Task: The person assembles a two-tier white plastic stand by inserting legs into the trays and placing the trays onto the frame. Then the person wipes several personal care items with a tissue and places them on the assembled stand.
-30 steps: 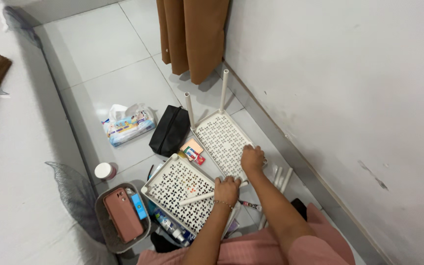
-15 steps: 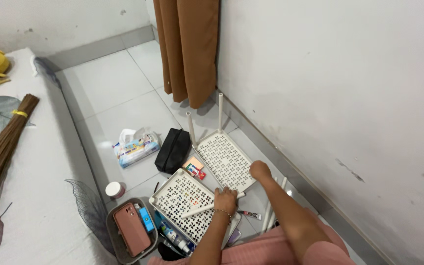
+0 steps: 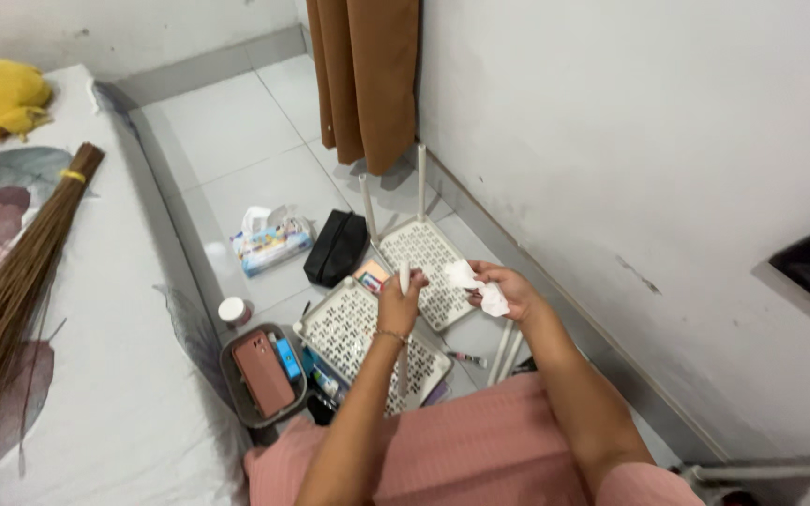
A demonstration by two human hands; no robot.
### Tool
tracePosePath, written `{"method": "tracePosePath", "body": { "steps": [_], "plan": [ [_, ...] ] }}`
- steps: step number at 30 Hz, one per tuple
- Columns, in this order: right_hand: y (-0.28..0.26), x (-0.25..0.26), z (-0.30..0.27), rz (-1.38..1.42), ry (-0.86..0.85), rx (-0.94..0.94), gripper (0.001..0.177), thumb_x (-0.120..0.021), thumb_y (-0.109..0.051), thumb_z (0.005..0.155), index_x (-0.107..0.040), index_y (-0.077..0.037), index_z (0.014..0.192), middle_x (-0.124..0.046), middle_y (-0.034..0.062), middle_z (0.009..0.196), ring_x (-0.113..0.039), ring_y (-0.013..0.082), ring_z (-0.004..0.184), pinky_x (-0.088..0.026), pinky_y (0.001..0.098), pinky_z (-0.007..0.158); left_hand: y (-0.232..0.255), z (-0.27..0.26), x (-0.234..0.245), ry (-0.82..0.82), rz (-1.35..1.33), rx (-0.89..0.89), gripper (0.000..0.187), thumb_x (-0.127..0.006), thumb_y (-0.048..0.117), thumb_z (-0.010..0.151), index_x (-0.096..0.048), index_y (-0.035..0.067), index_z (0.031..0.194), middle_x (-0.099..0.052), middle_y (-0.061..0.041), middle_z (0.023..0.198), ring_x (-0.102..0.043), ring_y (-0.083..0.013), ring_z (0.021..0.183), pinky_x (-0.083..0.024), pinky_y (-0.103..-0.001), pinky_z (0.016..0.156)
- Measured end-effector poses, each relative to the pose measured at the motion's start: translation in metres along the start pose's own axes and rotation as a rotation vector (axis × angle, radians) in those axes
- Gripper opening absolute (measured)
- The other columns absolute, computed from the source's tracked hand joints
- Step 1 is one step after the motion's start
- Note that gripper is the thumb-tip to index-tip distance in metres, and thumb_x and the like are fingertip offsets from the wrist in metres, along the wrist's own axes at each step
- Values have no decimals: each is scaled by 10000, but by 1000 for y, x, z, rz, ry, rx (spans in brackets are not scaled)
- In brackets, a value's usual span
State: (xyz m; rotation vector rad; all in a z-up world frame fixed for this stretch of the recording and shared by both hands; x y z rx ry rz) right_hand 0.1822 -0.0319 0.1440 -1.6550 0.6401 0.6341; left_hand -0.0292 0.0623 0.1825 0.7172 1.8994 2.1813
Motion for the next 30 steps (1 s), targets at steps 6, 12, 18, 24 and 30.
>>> {"method": "tracePosePath", "body": {
  "steps": [6, 12, 18, 24, 30],
  "plan": [
    [21, -57, -23, -148, 63, 16, 403, -584, 9, 904, -582, 41, 1306, -665, 166, 1083, -670, 216, 844, -560, 335, 688, 21, -46, 15, -17, -162, -21, 378, -793, 269, 851, -734, -21, 1085, -786, -136, 938, -742, -221, 847, -587, -341, 749],
    [77, -88, -22, -669, 356, -45, 379, -715, -160, 940, -692, -23, 1293, -737, 160, 1183, -709, 199, 954, -582, 296, 815, -23, -80, 25, 167, 279, 89, 266, -785, 233, 817, -764, 8, 957, -745, -173, 773, -735, -276, 686, -577, -379, 667],
    [94, -98, -7, -1368, 33, 445, 557, -817, -102, 841, -634, -33, 1363, -676, 158, 1308, -662, 285, 1163, -513, 333, 955, -106, -52, 14, 45, -45, 274, 273, -738, 252, 904, -779, -6, 985, -711, -152, 757, -634, -224, 618, -505, -380, 593],
    [105, 13, 45, -1305, 435, 182, 201, -635, -63, 1010, -753, -92, 1170, -710, 135, 1231, -682, 229, 1059, -560, 318, 932, -106, -41, 2, -45, -179, 363, 267, -675, 254, 945, -801, 31, 1019, -792, -41, 820, -559, -84, 567, -474, -261, 551],
    [78, 111, 66, -1685, 585, 205, 253, -692, 70, 777, -777, -60, 977, -694, 173, 1068, -694, 330, 980, -561, 377, 858, -81, -33, 28, 92, -195, 409, 282, -630, 305, 976, -783, 71, 1017, -749, -11, 740, -506, -71, 520, -418, -256, 501]
  ]
}}
Point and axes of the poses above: each hand's wrist, its own z-axis towards the middle knuckle, its own x-axis out of the back of the hand, y = z × x, the point moved 5 cm from there along z, towards the middle knuckle
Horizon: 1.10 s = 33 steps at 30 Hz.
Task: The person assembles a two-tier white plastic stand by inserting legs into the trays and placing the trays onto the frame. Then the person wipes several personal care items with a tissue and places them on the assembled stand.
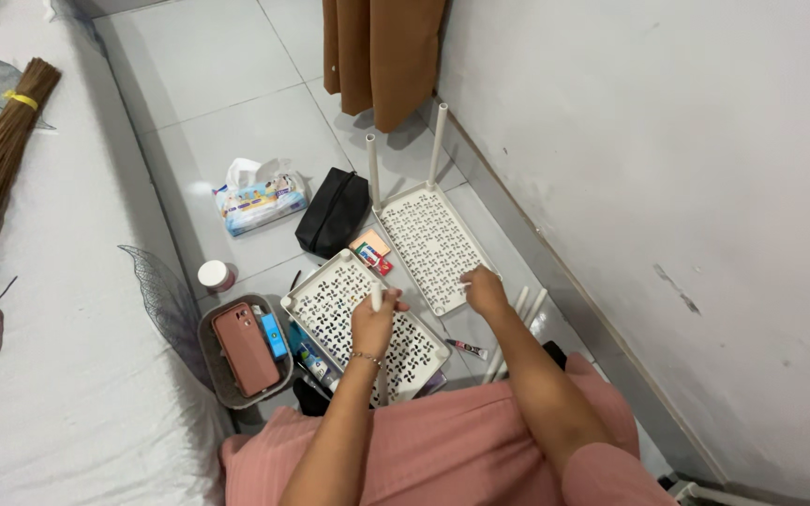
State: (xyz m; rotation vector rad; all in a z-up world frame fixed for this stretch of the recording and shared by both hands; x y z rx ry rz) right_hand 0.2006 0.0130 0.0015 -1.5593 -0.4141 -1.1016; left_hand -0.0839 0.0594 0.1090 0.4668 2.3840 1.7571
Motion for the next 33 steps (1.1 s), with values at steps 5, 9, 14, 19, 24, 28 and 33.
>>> {"method": "tracePosePath", "body": {
  "steps": [5, 9, 14, 19, 24, 28, 33],
  "plan": [
    [-13, -25, -4, 77, -73, 14, 231, -754, 11, 735, -731, -70, 950, -718, 123, 989, -675, 335, 952, -532, 420, 840, 4, 10, 21, 139, -326, -64, 285, -625, 318, 1019, -637, 44, 940, -541, 3, 666, -476, -111, 567, -412, -281, 528],
    [-45, 2, 1, 226, -34, 11, 196, -619, 3, 836, -772, -75, 931, -731, 133, 1024, -721, 290, 951, -572, 367, 853, 1, 14, 23, 79, -588, -265, 193, -567, 286, 1038, -550, 94, 1021, -523, 1, 795, -497, -117, 711, -468, -282, 677],
    [-115, 42, -21, 473, -442, 32, 204, -623, -195, 908, -761, -81, 1005, -781, 74, 1049, -725, 203, 1022, -547, 326, 912, -12, 10, 5, -24, -586, -306, 244, -477, 327, 1100, -501, 94, 1034, -523, -14, 868, -499, -138, 814, -448, -306, 799],
    [-194, 60, -63, 177, -515, 330, 440, -835, -340, 795, -708, -53, 1104, -694, 125, 1010, -659, 268, 924, -534, 408, 820, -6, -2, -8, -97, -445, -391, 251, -429, 344, 1105, -494, 107, 1054, -560, -20, 966, -527, -139, 931, -444, -309, 893],
    [-196, 62, -63, 19, -558, 302, 307, -776, -321, 880, -753, -45, 1012, -696, 118, 976, -665, 261, 885, -542, 409, 844, 13, -5, 3, -61, -354, -502, 361, -381, 391, 1109, -584, 102, 1035, -656, -49, 1068, -607, -155, 1076, -465, -335, 1042],
    [-146, 70, -44, 9, -561, -94, 279, -730, -295, 898, -725, -64, 1053, -684, 91, 976, -675, 260, 770, -574, 414, 749, 24, 10, 45, 205, -594, -315, 445, -401, 403, 1118, -616, 73, 911, -742, -97, 991, -696, -209, 994, -552, -425, 959],
    [-96, 81, -19, 339, -242, -175, 277, -763, -243, 884, -743, -45, 1076, -754, 101, 927, -718, 168, 796, -565, 316, 694, 32, 3, 65, 192, 602, 35, 465, -470, 394, 1116, -796, 111, 943, -776, -96, 1020, -655, -241, 1021, -399, -496, 1058]
  ]
}}
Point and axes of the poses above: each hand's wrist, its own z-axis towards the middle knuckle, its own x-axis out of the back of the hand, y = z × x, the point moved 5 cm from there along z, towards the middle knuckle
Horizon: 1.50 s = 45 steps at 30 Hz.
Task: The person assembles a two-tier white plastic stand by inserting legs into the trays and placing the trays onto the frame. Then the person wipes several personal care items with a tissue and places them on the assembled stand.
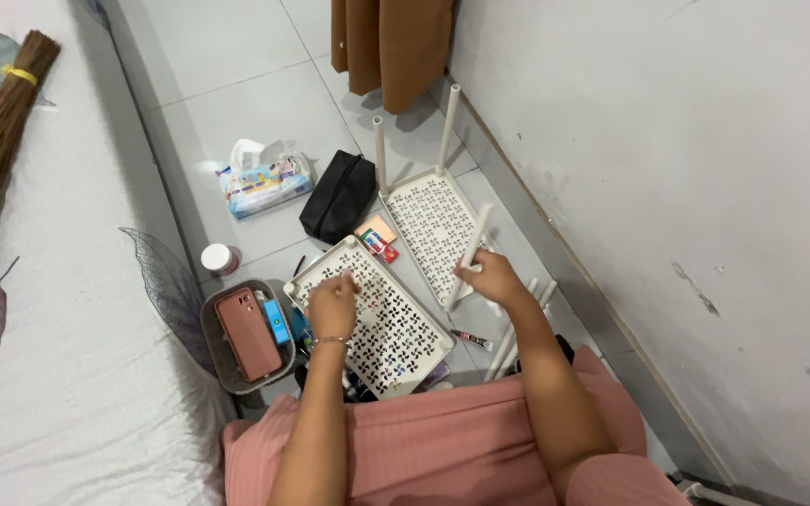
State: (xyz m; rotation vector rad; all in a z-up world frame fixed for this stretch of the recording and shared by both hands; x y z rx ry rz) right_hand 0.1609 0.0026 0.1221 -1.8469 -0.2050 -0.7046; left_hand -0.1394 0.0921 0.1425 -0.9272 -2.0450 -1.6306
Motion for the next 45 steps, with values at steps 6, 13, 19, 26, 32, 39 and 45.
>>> {"method": "tracePosePath", "body": {
  "steps": [6, 13, 19, 26, 32, 39, 45],
  "plan": [
    [36, -14, 19, 165, 11, -165, 272, -718, -221, 900, -693, -27, 1090, -732, 76, 902, -707, 156, 773, -564, 290, 580, 5, -12, -18, -80, 333, -154, 422, -788, 256, 807, -717, 233, 1222, -619, -99, 1318, -604, -306, 1189, -445, -503, 1007],
    [64, -15, 35, 222, 29, -181, 263, -677, -169, 916, -643, 0, 1114, -713, 53, 898, -721, 163, 771, -567, 298, 556, -5, -3, -21, -50, 279, -188, 453, -802, 297, 824, -696, 225, 1258, -649, -111, 1291, -622, -310, 1179, -468, -513, 982],
    [40, -21, 16, -18, 146, 81, 303, -751, -217, 870, -696, -6, 1081, -757, 155, 906, -737, 260, 812, -569, 385, 695, -4, -1, -24, -91, 209, -149, 325, -734, 371, 880, -761, 229, 1171, -784, -94, 913, -730, -281, 945, -497, -458, 951],
    [10, -48, -20, -210, 174, 218, 299, -734, -241, 869, -726, 2, 1043, -734, 228, 916, -729, 385, 848, -572, 438, 767, -8, 2, -26, -15, 150, -165, 294, -701, 383, 892, -774, 217, 1124, -785, -75, 925, -735, -270, 924, -518, -451, 899],
    [24, -53, -25, -183, 223, 326, 317, -742, -246, 869, -713, 26, 1029, -719, 244, 871, -710, 408, 834, -565, 448, 739, -10, 4, -35, -20, 148, -160, 280, -696, 392, 897, -776, 220, 1102, -782, -76, 941, -732, -271, 934, -485, -479, 937],
    [40, -62, -20, -253, 250, 283, 314, -755, -272, 895, -711, 26, 984, -724, 236, 871, -718, 397, 822, -563, 446, 747, -27, -4, -62, -72, 242, -188, 257, -642, 383, 935, -770, 226, 1093, -786, -75, 980, -723, -283, 980, -446, -511, 973],
    [48, -64, -32, -122, 312, 322, 352, -725, -145, 824, -654, 15, 1129, -727, 230, 905, -703, 406, 856, -554, 453, 747, -49, -13, -69, -34, 217, -269, 261, -650, 364, 917, -755, 234, 1118, -785, -63, 983, -717, -285, 986, -463, -499, 974]
  ]
}}
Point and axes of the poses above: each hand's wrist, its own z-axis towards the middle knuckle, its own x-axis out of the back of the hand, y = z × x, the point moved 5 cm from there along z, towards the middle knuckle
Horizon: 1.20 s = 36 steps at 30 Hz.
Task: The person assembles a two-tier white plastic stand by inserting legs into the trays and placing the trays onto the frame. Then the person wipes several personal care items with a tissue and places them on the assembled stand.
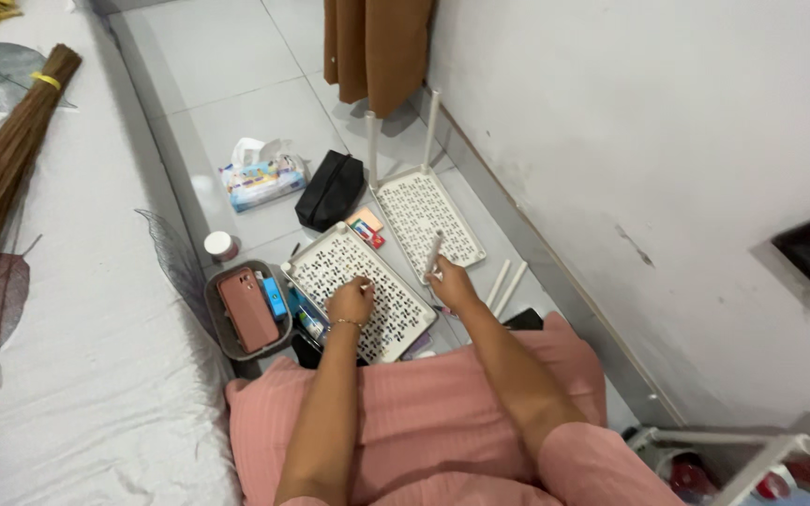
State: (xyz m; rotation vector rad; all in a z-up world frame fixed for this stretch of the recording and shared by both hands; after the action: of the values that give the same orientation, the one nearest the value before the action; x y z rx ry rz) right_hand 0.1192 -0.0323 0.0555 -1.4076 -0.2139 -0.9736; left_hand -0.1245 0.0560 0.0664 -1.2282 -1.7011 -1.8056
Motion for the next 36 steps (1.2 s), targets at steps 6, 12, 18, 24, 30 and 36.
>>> {"method": "tracePosePath", "body": {
  "steps": [6, 12, 18, 24, 30, 36],
  "plan": [
    [43, 43, -14, -226, 137, -251, 216, -656, -58, 818, -763, -7, 998, -739, 243, 991, -707, 405, 954, -566, 444, 847, -2, -16, 9, 94, -101, -48, 222, -685, 338, 912, -779, 213, 1070, -782, -80, 940, -736, -282, 897, -547, -431, 864],
    [86, 57, -39, -433, -168, -832, 239, -667, -121, 842, -762, 7, 1019, -739, 253, 1075, -724, 379, 1054, -590, 422, 896, 8, -23, 11, 107, -111, -141, 208, -696, 315, 903, -786, 196, 1047, -776, -86, 951, -735, -280, 876, -562, -415, 833],
    [70, 47, -14, -731, -290, -509, 277, -638, -170, 884, -721, 3, 1083, -738, 227, 1077, -719, 357, 1022, -575, 437, 884, 11, -19, 10, 77, -106, -138, 209, -696, 308, 898, -786, 192, 1047, -780, -84, 948, -736, -282, 877, -561, -415, 825],
    [32, 105, 13, -63, 331, -511, 350, -674, -204, 910, -602, 15, 1174, -731, 212, 996, -708, 339, 888, -551, 418, 835, 47, -22, -6, -62, -291, -257, 284, -696, 295, 923, -757, 87, 1107, -767, -142, 1010, -747, -280, 896, -576, -373, 828],
    [-29, 70, -13, 737, 90, -395, 178, -621, -148, 961, -583, -29, 1087, -661, 61, 855, -635, 120, 661, -513, 276, 499, 120, -82, -45, -344, -771, -428, 381, -613, 256, 996, -606, 17, 1292, -726, -127, 1073, -706, -230, 977, -557, -333, 880],
    [-21, 100, -14, 863, 385, -588, 163, -643, -221, 978, -636, -59, 967, -517, 12, 646, -464, 115, 509, -371, 280, 439, 127, -97, -47, -598, -468, -501, 324, -515, 320, 1070, -629, 22, 1125, -637, -82, 822, -602, -216, 754, -509, -362, 728]
  ]
}}
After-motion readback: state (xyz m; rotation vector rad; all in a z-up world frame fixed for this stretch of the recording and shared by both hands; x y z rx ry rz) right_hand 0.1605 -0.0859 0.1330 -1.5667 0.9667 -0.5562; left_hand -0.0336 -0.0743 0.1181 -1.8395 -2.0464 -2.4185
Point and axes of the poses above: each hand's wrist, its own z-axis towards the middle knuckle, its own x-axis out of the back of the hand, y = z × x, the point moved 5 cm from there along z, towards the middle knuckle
